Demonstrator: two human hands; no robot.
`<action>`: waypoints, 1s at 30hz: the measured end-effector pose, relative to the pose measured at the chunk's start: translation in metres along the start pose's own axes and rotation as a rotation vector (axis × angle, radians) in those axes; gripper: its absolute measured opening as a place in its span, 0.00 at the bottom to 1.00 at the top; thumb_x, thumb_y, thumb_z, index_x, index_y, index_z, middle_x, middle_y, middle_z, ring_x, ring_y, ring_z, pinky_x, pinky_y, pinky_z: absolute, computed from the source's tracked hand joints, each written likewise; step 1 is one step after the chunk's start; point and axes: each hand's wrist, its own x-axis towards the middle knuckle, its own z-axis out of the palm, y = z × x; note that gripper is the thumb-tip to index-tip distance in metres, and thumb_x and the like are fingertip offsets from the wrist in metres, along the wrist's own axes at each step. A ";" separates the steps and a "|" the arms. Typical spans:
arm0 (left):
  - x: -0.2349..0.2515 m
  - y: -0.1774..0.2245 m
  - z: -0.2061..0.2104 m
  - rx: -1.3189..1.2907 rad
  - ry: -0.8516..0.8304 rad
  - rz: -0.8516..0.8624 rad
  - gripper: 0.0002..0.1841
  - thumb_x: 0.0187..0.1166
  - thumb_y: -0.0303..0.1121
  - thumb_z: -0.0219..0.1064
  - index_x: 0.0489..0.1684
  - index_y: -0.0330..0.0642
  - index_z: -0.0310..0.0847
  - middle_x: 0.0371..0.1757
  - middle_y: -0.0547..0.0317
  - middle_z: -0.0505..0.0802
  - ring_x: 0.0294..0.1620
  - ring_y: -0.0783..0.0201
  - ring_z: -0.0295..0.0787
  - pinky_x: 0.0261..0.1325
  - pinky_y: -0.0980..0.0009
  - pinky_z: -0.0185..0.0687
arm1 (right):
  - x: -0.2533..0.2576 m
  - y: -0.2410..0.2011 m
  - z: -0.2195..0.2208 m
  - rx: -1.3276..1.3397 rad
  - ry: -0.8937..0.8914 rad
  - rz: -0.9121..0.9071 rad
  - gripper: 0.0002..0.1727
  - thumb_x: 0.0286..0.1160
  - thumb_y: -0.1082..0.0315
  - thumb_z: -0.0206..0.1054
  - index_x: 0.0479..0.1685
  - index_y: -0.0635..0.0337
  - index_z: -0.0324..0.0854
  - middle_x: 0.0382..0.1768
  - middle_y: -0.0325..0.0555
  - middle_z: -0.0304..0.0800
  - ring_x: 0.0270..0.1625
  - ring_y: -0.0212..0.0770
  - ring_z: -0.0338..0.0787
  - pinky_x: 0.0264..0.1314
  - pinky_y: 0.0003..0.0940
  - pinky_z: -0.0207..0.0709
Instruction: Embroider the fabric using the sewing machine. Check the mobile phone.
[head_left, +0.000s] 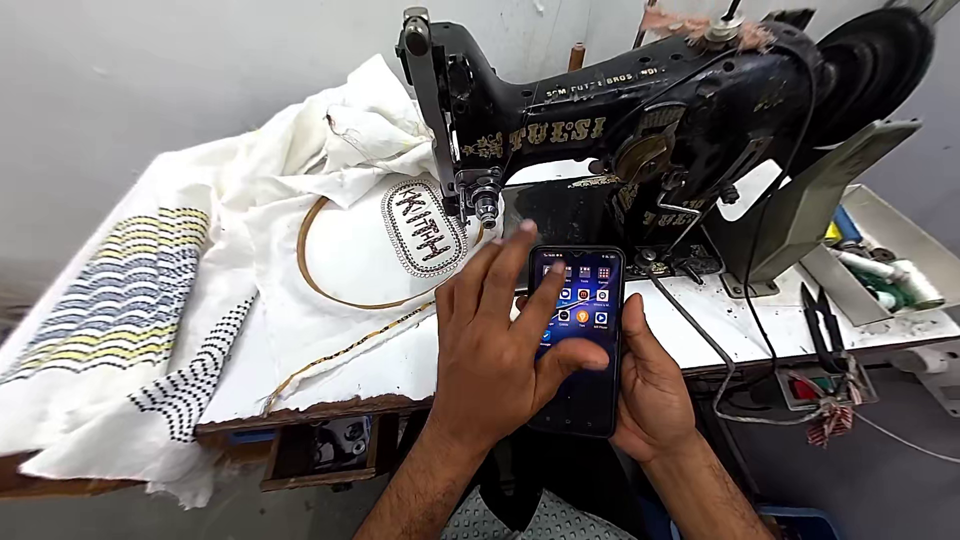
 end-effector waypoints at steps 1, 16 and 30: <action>-0.007 0.000 0.001 -0.050 0.076 0.031 0.39 0.87 0.69 0.41 0.52 0.47 0.93 0.80 0.46 0.81 0.85 0.46 0.69 0.81 0.48 0.62 | 0.000 0.000 0.000 0.006 -0.002 0.001 0.34 0.86 0.33 0.47 0.75 0.45 0.78 0.63 0.50 0.89 0.65 0.43 0.91 0.66 0.46 0.86; -0.029 -0.013 -0.001 -0.638 -0.005 -0.323 0.39 0.94 0.58 0.33 0.67 0.35 0.84 0.66 0.54 0.90 0.65 0.63 0.87 0.64 0.66 0.86 | 0.002 0.000 -0.002 -0.010 -0.039 0.058 0.39 0.85 0.30 0.43 0.84 0.46 0.70 0.75 0.61 0.80 0.76 0.60 0.83 0.73 0.60 0.80; -0.026 -0.014 -0.004 -0.685 -0.077 -0.352 0.34 0.95 0.55 0.37 0.76 0.36 0.79 0.65 0.57 0.89 0.52 0.69 0.89 0.52 0.73 0.88 | 0.005 -0.002 0.005 -0.027 0.009 0.007 0.36 0.88 0.33 0.42 0.80 0.46 0.73 0.70 0.54 0.85 0.71 0.51 0.88 0.68 0.54 0.85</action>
